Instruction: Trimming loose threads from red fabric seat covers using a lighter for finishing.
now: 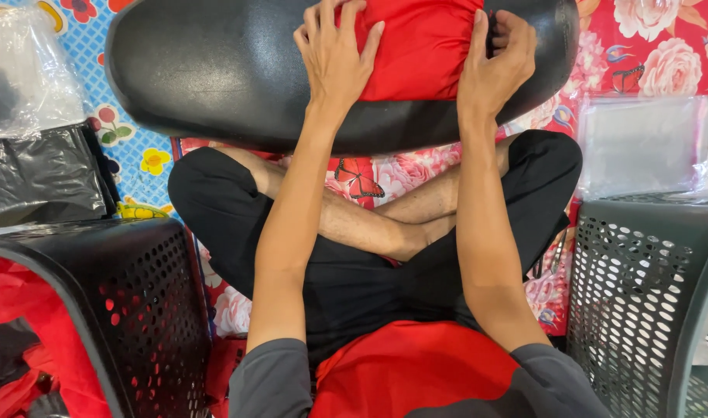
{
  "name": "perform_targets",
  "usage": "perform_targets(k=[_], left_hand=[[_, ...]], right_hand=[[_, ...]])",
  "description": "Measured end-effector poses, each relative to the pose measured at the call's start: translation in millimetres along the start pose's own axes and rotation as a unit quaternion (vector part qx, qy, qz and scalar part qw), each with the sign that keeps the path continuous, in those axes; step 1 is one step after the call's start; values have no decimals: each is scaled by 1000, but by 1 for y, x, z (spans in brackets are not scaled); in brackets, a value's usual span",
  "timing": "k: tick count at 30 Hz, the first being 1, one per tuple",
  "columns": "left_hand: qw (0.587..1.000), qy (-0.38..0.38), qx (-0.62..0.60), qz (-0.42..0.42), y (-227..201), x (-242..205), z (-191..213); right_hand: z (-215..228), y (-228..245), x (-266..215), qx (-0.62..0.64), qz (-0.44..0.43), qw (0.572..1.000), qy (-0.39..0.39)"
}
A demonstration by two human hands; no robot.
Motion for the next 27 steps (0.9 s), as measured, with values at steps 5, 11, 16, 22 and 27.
perform_targets(k=[5, 11, 16, 22, 27], left_hand=[[1000, -2, -26, 17, 4, -1, -2], [999, -7, -36, 16, 3, -3, -2], [999, -16, -42, 18, 7, -5, -4], [998, -24, -39, 40, 10, -4, -3], [998, 14, 64, 20, 19, -2, -5]], right_hand=[[-5, -1, 4, -15, 31, 999, -9], [-4, 11, 16, -45, 58, 996, 49], [-11, 4, 19, -70, 52, 994, 67], [-11, -9, 13, -91, 19, 993, 77], [-20, 3, 7, -119, 141, 979, 84]])
Point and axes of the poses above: each hand's wrist, its own x-axis towards the middle knuckle, its own z-axis out of the back of the hand, y = z × x, the point moved 5 cm from there along x, towards the middle knuckle, and after that the axes turned 5 degrees about y, right-handed, at the moved point
